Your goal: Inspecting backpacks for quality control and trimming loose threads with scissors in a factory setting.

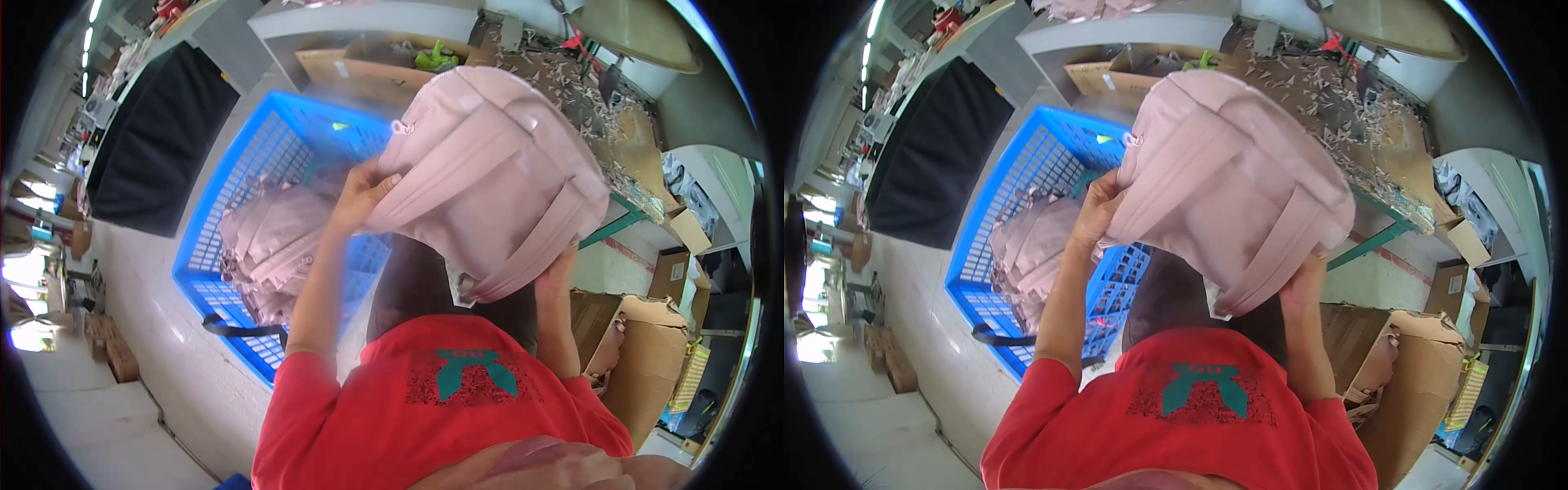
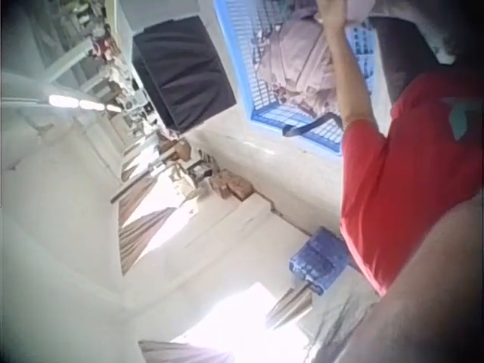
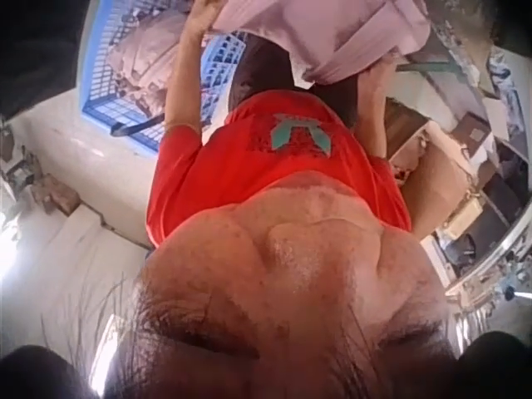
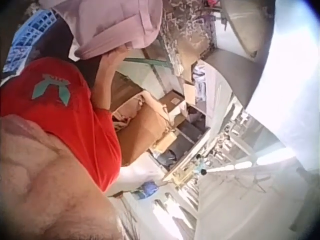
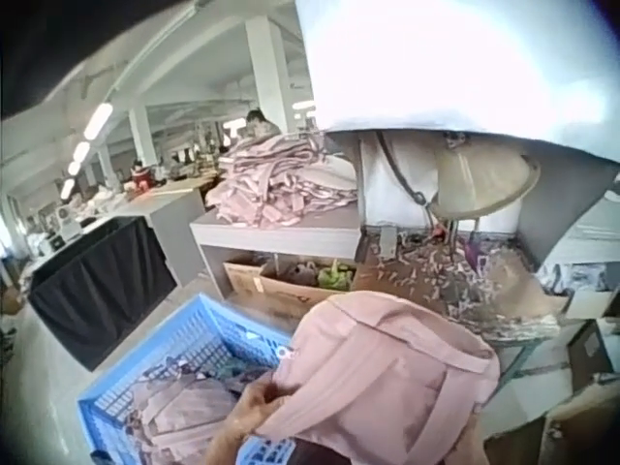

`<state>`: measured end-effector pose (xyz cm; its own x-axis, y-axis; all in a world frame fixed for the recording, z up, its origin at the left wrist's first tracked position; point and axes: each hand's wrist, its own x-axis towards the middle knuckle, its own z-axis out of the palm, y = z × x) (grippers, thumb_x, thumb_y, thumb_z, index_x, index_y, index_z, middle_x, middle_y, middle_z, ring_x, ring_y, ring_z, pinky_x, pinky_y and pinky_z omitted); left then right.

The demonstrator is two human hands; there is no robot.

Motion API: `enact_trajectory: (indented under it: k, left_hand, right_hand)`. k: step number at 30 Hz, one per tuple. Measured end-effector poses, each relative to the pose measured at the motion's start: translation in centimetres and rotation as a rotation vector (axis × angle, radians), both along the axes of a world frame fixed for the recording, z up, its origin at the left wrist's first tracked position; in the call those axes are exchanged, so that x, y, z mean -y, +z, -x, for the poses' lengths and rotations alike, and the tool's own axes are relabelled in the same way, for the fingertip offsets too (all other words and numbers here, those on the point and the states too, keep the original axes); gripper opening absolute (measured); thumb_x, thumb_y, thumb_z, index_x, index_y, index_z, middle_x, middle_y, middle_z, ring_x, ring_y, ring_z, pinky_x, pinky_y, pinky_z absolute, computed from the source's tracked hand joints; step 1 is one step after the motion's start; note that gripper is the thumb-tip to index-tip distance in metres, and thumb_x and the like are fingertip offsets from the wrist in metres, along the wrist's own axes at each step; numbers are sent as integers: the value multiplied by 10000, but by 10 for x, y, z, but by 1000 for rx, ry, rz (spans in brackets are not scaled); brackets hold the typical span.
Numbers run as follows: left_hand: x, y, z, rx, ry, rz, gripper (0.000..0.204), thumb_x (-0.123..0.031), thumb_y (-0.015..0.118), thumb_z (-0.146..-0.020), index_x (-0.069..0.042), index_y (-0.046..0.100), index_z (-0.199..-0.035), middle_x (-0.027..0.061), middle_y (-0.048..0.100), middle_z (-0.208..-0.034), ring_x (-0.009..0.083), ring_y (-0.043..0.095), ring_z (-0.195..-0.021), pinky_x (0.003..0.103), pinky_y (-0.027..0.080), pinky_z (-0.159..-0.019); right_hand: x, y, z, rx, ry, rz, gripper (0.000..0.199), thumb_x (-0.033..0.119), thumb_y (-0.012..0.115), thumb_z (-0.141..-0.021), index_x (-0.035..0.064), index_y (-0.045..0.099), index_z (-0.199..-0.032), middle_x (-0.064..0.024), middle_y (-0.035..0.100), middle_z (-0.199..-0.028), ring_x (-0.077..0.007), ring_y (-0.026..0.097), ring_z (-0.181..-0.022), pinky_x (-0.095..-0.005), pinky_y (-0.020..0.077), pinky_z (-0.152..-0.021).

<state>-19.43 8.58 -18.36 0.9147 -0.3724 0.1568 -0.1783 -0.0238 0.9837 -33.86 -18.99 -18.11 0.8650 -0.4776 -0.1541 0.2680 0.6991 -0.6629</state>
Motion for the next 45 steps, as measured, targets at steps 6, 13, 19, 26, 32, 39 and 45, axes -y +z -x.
enact_trajectory:
  k: [6,13,19,26,32,39,45]
  left_hand:
    - [6,73,-40,103,-27,-192,171,-100,613,-733,-21,628,-884,-22,599,-770,47,497,-696,197,417,-645]
    - [62,164,-96,263,-290,-429,162,-97,579,-753,7,622,-870,-34,589,-740,28,485,-642,179,402,-593]
    - [113,190,-147,486,-239,-767,273,-211,619,-716,-5,612,-894,76,622,-736,136,554,-641,261,431,-640]
    - [162,196,-166,755,-131,-1041,407,-336,631,-681,-72,595,-988,130,601,-943,262,559,-906,327,413,-804]
    - [188,202,-174,824,-160,-1177,441,-393,603,-683,-107,582,-1019,120,573,-1017,280,518,-975,360,384,-849]
    - [202,207,-165,840,-147,-1226,405,-410,574,-693,-185,572,-1030,100,543,-1055,274,485,-1018,367,364,-876]
    - [207,205,-154,934,-118,-1131,395,-305,621,-698,-66,577,-1009,129,573,-1004,247,533,-955,317,397,-830]
  right_hand:
    - [77,5,22,-82,506,180,527,226,555,-737,-7,386,-1178,-122,517,-1063,-217,522,-962,-349,393,-886]
    - [55,55,-40,-89,315,890,212,177,554,-792,-6,582,-897,-45,592,-740,-78,527,-594,-203,414,-493]
    - [29,50,-62,-19,81,365,136,147,563,-794,21,595,-755,-3,577,-631,-46,495,-512,-191,389,-451]
    - [12,22,-72,4,-16,100,138,156,574,-798,19,583,-813,-25,593,-726,-65,524,-572,-209,419,-495]
    - [6,16,-77,101,-51,-40,174,152,557,-810,4,562,-901,-41,596,-845,-85,553,-703,-228,447,-614]
    - [6,13,-80,77,-86,-85,212,167,541,-821,-6,539,-943,-51,588,-877,-100,558,-736,-231,451,-646]
    - [3,4,-77,71,-103,-86,234,173,535,-825,-11,517,-968,-57,579,-887,-105,556,-750,-241,453,-651]
